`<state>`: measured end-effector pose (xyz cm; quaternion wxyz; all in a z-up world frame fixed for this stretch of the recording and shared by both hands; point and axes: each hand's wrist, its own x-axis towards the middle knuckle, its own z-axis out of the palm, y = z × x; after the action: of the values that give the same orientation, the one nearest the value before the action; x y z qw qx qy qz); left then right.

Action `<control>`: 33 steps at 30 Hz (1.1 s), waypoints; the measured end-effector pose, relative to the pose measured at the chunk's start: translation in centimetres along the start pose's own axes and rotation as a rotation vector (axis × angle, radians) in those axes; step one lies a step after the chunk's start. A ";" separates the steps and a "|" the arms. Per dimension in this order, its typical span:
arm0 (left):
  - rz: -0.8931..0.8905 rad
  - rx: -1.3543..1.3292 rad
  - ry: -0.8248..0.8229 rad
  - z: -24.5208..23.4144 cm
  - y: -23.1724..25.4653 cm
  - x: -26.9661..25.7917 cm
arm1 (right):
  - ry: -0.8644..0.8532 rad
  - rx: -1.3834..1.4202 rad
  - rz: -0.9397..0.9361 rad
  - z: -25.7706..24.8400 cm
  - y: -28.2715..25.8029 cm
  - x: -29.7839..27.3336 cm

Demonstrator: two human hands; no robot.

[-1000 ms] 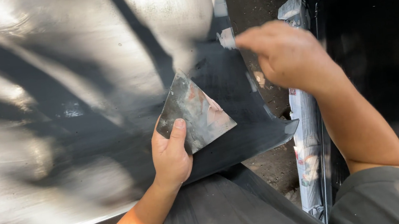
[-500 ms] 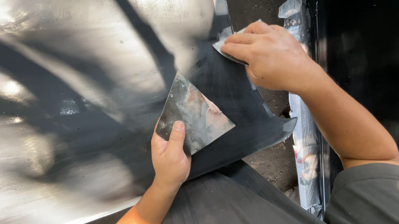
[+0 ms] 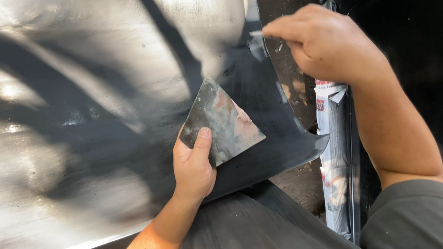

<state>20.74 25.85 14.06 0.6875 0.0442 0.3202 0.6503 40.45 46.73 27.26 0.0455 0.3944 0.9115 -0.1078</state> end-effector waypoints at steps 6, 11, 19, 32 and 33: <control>-0.016 -0.014 -0.019 -0.1 0.2 0.1 | 0.127 -0.115 -0.057 1.7 -1.3 1.5; -0.011 0.020 -0.028 -0.3 0.1 -0.1 | 0.112 -0.168 -0.071 3.2 -2.1 0.5; -0.009 0.013 -0.010 -0.4 0.2 -0.1 | 0.022 -0.119 -0.081 3.0 -2.5 -1.0; 0.042 -0.026 -0.006 0.0 0.1 0.1 | 0.029 0.287 0.034 0.1 -2.1 -4.3; 0.043 -0.018 -0.011 0.0 0.2 0.0 | 0.161 0.416 0.050 0.3 -2.5 -5.2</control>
<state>20.62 25.86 14.19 0.6754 0.0482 0.3096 0.6675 42.15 41.33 28.19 -0.1069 0.4250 0.8603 -0.2606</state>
